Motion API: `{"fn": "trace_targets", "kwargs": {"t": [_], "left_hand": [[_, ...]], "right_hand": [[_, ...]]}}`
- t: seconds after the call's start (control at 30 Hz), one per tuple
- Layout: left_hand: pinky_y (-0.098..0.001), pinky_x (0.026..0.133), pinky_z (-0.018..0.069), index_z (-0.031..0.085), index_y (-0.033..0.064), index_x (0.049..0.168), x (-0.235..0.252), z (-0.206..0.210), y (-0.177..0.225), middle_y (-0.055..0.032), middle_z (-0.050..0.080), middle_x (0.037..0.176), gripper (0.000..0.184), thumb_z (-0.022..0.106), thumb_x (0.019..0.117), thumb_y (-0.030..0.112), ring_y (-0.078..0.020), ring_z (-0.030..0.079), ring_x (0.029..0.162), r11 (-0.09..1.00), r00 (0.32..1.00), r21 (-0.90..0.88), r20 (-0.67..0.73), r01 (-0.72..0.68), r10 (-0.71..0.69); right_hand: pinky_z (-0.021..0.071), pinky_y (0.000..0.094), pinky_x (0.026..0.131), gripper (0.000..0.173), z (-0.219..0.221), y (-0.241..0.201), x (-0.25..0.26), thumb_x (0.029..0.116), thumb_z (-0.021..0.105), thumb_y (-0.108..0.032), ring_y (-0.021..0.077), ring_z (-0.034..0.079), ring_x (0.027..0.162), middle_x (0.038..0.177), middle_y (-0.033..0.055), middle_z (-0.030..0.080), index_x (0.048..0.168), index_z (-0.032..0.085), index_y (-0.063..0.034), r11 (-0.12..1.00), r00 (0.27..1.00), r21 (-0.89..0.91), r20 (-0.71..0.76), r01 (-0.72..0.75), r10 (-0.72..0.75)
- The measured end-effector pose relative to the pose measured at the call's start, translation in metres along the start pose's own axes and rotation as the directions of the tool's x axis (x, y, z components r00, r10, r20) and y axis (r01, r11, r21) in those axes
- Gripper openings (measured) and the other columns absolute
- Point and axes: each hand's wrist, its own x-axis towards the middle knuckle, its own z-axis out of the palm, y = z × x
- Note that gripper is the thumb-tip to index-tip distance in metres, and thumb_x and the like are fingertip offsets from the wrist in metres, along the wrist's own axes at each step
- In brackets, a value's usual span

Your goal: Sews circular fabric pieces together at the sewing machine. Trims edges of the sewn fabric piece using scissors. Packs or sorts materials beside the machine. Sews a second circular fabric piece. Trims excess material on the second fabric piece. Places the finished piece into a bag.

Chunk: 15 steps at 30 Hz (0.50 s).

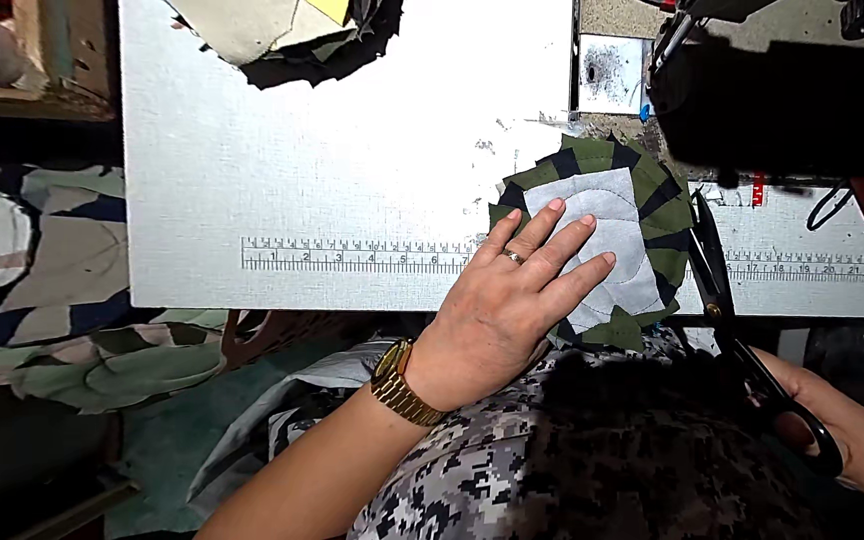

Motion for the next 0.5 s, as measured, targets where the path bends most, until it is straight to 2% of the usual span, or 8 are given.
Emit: {"fn": "trace_targets", "kwargs": {"t": [0.17,0.27,0.5], "left_hand": [[-0.0665,0.118,0.0302,0.063,0.0156,0.14,0.0,0.002,0.0,-0.0182,0.052,0.153,0.05,0.056,0.0906,0.009,-0.0409,0.041,0.147,0.999,1.0,-0.041,-0.011,-0.023,0.023],[-0.067,0.118,0.0296,0.064,0.0158,0.139,0.0,0.002,-0.001,-0.0178,0.051,0.153,0.049,0.056,0.0912,0.009,-0.0411,0.04,0.147,0.999,1.0,-0.038,-0.007,-0.019,0.019],[-0.0662,0.118,0.0303,0.067,0.0157,0.135,0.002,0.0,-0.001,-0.0171,0.053,0.152,0.046,0.055,0.0916,0.009,-0.0404,0.042,0.147,1.0,1.0,-0.007,0.009,-0.013,0.013]], "right_hand": [[0.0486,0.0131,0.068,0.062,-0.001,-0.002,0.007,0.0895,0.05,-0.077,-0.0053,0.058,0.079,0.086,-0.0113,0.06,0.105,0.061,-0.0184,1.0,0.999,0.002,-0.036,0.028,-0.027],[0.0499,0.0132,0.064,0.053,0.002,-0.001,0.007,0.0922,0.053,-0.072,-0.0047,0.059,0.075,0.083,-0.012,0.061,0.101,0.063,-0.0206,0.998,0.996,0.043,-0.086,0.035,-0.031],[0.0473,0.0117,0.062,0.045,0.01,0.0,0.004,0.0962,0.055,-0.064,-0.006,0.057,0.072,0.079,-0.0125,0.059,0.096,0.064,-0.0198,0.997,0.986,0.039,-0.155,0.068,-0.061]]}}
